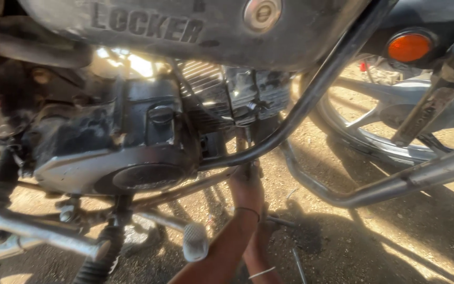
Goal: The person uses pliers and a spanner to loosen and adjust bolts on the motorcycle's engine and frame while crouched beside it, then sits on the ground to continue working on the chain and rear components, turning tools with both hands.
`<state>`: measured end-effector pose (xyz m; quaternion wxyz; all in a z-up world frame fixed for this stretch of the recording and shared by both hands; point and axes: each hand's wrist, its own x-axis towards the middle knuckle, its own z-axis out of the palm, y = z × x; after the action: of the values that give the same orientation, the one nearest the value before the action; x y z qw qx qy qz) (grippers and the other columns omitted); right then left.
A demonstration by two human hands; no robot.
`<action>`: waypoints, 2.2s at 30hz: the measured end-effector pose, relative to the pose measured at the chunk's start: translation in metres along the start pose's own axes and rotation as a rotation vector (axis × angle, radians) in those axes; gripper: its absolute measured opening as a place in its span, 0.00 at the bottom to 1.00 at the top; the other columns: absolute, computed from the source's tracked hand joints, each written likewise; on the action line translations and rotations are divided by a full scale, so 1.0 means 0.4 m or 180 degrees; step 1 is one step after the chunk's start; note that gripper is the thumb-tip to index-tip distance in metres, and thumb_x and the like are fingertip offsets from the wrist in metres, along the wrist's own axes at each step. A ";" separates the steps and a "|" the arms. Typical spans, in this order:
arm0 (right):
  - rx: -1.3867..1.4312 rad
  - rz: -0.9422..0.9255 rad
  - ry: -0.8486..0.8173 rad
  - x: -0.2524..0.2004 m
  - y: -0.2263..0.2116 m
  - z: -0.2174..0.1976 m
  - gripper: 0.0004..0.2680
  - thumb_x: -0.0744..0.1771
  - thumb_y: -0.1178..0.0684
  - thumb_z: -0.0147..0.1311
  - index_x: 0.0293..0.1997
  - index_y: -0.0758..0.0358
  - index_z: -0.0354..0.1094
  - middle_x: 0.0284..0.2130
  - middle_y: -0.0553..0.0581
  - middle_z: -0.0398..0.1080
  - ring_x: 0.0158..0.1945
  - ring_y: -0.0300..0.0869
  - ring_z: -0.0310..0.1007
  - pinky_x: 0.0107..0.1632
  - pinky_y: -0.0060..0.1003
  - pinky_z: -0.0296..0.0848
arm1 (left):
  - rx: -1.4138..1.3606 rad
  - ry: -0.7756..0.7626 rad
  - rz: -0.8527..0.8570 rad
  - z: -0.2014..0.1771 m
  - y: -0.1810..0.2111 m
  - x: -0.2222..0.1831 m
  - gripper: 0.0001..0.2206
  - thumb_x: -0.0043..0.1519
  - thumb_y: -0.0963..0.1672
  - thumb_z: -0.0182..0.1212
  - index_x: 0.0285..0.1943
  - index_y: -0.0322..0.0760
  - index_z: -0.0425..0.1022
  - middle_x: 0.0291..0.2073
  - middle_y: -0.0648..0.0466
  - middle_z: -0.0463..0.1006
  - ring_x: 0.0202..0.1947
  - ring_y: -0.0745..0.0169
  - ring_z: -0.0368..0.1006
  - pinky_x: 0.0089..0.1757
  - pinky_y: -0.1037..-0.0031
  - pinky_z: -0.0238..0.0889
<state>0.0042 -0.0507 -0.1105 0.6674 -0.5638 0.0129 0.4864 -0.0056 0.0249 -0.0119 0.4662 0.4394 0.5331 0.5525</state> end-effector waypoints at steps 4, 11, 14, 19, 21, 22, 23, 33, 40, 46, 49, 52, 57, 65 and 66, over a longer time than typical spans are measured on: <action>0.0025 0.0272 -0.0266 0.092 0.034 -0.036 0.10 0.72 0.49 0.39 0.49 0.64 0.60 0.29 0.54 0.65 0.24 0.39 0.66 0.24 0.35 0.67 | -0.0073 0.0099 0.0016 -0.005 0.016 0.000 0.08 0.65 0.41 0.56 0.44 0.33 0.81 0.19 0.58 0.72 0.19 0.74 0.62 0.24 0.75 0.56; -0.1313 0.0988 -0.0815 0.074 -0.129 0.010 0.15 0.71 0.45 0.32 0.47 0.65 0.65 0.30 0.56 0.67 0.27 0.40 0.67 0.24 0.34 0.68 | 0.0080 0.0021 -0.0270 -0.009 0.008 0.014 0.09 0.65 0.43 0.59 0.45 0.33 0.82 0.18 0.57 0.72 0.18 0.72 0.61 0.24 0.75 0.53; -0.2103 0.1217 -0.1021 0.076 -0.173 -0.008 0.17 0.71 0.40 0.33 0.46 0.62 0.65 0.30 0.55 0.67 0.28 0.41 0.66 0.27 0.33 0.66 | 0.0053 0.0058 -0.0100 0.002 -0.007 0.015 0.09 0.64 0.43 0.61 0.43 0.32 0.83 0.19 0.57 0.74 0.19 0.73 0.63 0.25 0.76 0.56; -0.2419 0.0446 -0.1259 0.256 -0.030 -0.187 0.14 0.70 0.44 0.41 0.57 0.63 0.61 0.31 0.64 0.65 0.29 0.48 0.62 0.30 0.45 0.63 | -0.0228 0.0122 0.0044 0.002 -0.015 0.012 0.09 0.64 0.43 0.62 0.39 0.30 0.83 0.20 0.57 0.74 0.21 0.73 0.65 0.27 0.76 0.59; -0.2307 0.0399 -0.1251 0.291 0.024 -0.321 0.14 0.71 0.44 0.41 0.56 0.63 0.61 0.31 0.64 0.65 0.29 0.48 0.62 0.31 0.45 0.63 | -0.0174 0.0114 -0.0087 -0.008 0.020 0.013 0.08 0.64 0.43 0.61 0.37 0.31 0.82 0.20 0.57 0.74 0.21 0.72 0.65 0.27 0.76 0.59; -0.2186 0.0348 -0.1218 0.279 0.083 -0.307 0.14 0.71 0.44 0.41 0.56 0.64 0.62 0.31 0.63 0.65 0.30 0.48 0.62 0.31 0.45 0.63 | -0.0124 0.0079 -0.0224 -0.010 0.036 0.010 0.09 0.64 0.43 0.61 0.35 0.32 0.82 0.20 0.57 0.75 0.21 0.72 0.65 0.27 0.75 0.59; -0.2065 0.0297 -0.1185 0.319 0.127 -0.359 0.14 0.71 0.44 0.41 0.55 0.64 0.62 0.31 0.63 0.65 0.30 0.48 0.62 0.32 0.45 0.63 | -0.0125 0.0088 -0.0220 -0.007 0.036 0.012 0.09 0.64 0.43 0.61 0.35 0.32 0.82 0.20 0.57 0.75 0.21 0.72 0.65 0.27 0.75 0.59; -0.0760 -0.0090 -0.0871 0.276 0.364 -0.339 0.14 0.73 0.46 0.41 0.49 0.69 0.65 0.32 0.61 0.67 0.35 0.48 0.63 0.39 0.45 0.62 | 0.0337 -0.0005 0.0013 -0.044 0.020 0.004 0.11 0.67 0.44 0.56 0.34 0.34 0.79 0.20 0.55 0.74 0.22 0.69 0.67 0.29 0.72 0.61; -0.0371 0.0041 -0.0761 0.063 -0.023 -0.099 0.16 0.70 0.46 0.35 0.40 0.66 0.71 0.29 0.58 0.76 0.36 0.45 0.71 0.44 0.42 0.67 | 0.0254 -0.0158 -0.0284 -0.038 0.051 -0.011 0.13 0.66 0.46 0.56 0.34 0.33 0.80 0.19 0.53 0.73 0.19 0.68 0.64 0.26 0.70 0.58; -0.0276 0.0385 -0.0989 0.065 -0.038 -0.117 0.17 0.72 0.43 0.38 0.37 0.66 0.70 0.29 0.61 0.74 0.35 0.48 0.70 0.44 0.44 0.66 | 0.0219 0.0082 -0.0278 -0.034 0.037 -0.009 0.08 0.62 0.44 0.61 0.41 0.35 0.84 0.23 0.54 0.81 0.21 0.71 0.70 0.27 0.74 0.62; -0.0175 0.0044 -0.0858 0.032 0.036 -0.138 0.18 0.73 0.41 0.37 0.44 0.68 0.70 0.34 0.62 0.71 0.36 0.45 0.68 0.43 0.44 0.65 | 0.0153 0.0211 -0.0282 -0.022 0.018 -0.003 0.08 0.62 0.43 0.61 0.43 0.36 0.84 0.24 0.55 0.82 0.21 0.72 0.71 0.27 0.75 0.63; -0.0618 -0.0719 -0.0322 0.015 0.151 -0.146 0.15 0.72 0.42 0.36 0.56 0.63 0.59 0.45 0.56 0.63 0.46 0.38 0.63 0.49 0.42 0.64 | 0.0277 0.0298 -0.0232 -0.019 0.037 -0.009 0.08 0.63 0.43 0.60 0.43 0.36 0.84 0.24 0.56 0.81 0.22 0.72 0.72 0.28 0.75 0.64; -0.0363 -0.0278 0.0271 -0.053 0.020 -0.010 0.16 0.71 0.43 0.42 0.59 0.64 0.50 0.48 0.63 0.60 0.46 0.46 0.66 0.48 0.46 0.70 | 0.0102 0.0188 -0.0100 -0.037 0.028 -0.019 0.08 0.64 0.42 0.60 0.43 0.34 0.84 0.24 0.55 0.79 0.22 0.71 0.70 0.27 0.75 0.64; -0.1101 -0.0005 0.0063 0.087 0.006 -0.083 0.22 0.72 0.38 0.42 0.58 0.74 0.56 0.43 0.67 0.61 0.44 0.52 0.63 0.42 0.48 0.69 | -0.0041 0.0041 -0.0261 -0.033 0.056 -0.013 0.07 0.65 0.42 0.60 0.42 0.34 0.83 0.24 0.57 0.79 0.21 0.74 0.70 0.25 0.80 0.62; -0.1171 0.0135 -0.0123 0.101 0.007 -0.100 0.22 0.73 0.37 0.42 0.58 0.75 0.58 0.42 0.67 0.61 0.42 0.54 0.62 0.40 0.50 0.66 | 0.0037 0.0062 -0.0239 -0.033 0.066 -0.018 0.07 0.64 0.42 0.60 0.44 0.35 0.83 0.23 0.56 0.79 0.21 0.73 0.70 0.24 0.79 0.62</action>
<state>0.0448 -0.0559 -0.1499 0.5427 -0.6665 -0.0772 0.5053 -0.0186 0.0155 0.0139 0.4789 0.4164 0.5569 0.5358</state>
